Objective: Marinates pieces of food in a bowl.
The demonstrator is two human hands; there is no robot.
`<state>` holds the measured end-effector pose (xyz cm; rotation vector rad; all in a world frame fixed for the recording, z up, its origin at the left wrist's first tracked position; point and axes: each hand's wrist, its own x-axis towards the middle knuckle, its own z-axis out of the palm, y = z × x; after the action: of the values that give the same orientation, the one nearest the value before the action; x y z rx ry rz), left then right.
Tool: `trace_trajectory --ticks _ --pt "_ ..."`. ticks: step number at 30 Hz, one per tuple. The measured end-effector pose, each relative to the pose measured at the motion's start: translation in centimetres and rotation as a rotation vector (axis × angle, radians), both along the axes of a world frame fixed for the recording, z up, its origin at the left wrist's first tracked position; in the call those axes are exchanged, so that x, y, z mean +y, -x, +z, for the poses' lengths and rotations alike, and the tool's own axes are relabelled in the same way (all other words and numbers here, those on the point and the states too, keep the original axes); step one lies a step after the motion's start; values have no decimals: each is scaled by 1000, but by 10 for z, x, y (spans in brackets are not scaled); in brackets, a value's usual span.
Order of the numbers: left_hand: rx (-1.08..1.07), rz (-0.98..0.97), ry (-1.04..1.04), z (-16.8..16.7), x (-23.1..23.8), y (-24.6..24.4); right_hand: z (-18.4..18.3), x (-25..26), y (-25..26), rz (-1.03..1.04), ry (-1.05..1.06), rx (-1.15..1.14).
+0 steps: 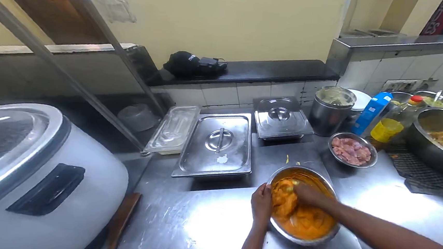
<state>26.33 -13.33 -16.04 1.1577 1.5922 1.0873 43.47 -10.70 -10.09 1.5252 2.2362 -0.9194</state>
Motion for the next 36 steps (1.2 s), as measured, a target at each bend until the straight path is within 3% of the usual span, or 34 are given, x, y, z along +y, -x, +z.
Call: trace_trajectory --ticks 4,8,10,12,16,19,21,24,26,28,30,33,36 --pt "-141 76 0 0 -6 -1 38 8 -17 -264 -238 79" --pt "-359 106 55 5 -42 2 -5 -27 -6 -166 8 116" --pt "-399 124 92 4 -66 -4 9 -21 -18 -192 147 145" --pt "-434 154 103 0 -84 -14 33 -11 -33 -351 144 158" --pt "-472 52 33 -10 -78 -2 5 24 -24 -483 -27 39" --pt "-456 -73 110 -5 -48 21 -13 27 37 -352 -91 93" --pt "-429 -87 134 -1 -27 26 -10 -2 67 -135 -61 82" --pt "-247 -55 68 1 0 16 -2 -51 52 361 50 -8" --pt "-110 -143 51 2 12 13 -4 -39 37 550 48 -54" --pt "43 -257 45 3 16 15 -7 -4 26 443 13 -94" --pt "154 -250 23 6 16 19 -9 16 -1 191 -10 -124" --pt "150 -112 5 7 9 12 -2 -31 -23 -34 153 -204" --pt "125 -102 20 8 8 11 -5 -57 6 -152 160 -83"
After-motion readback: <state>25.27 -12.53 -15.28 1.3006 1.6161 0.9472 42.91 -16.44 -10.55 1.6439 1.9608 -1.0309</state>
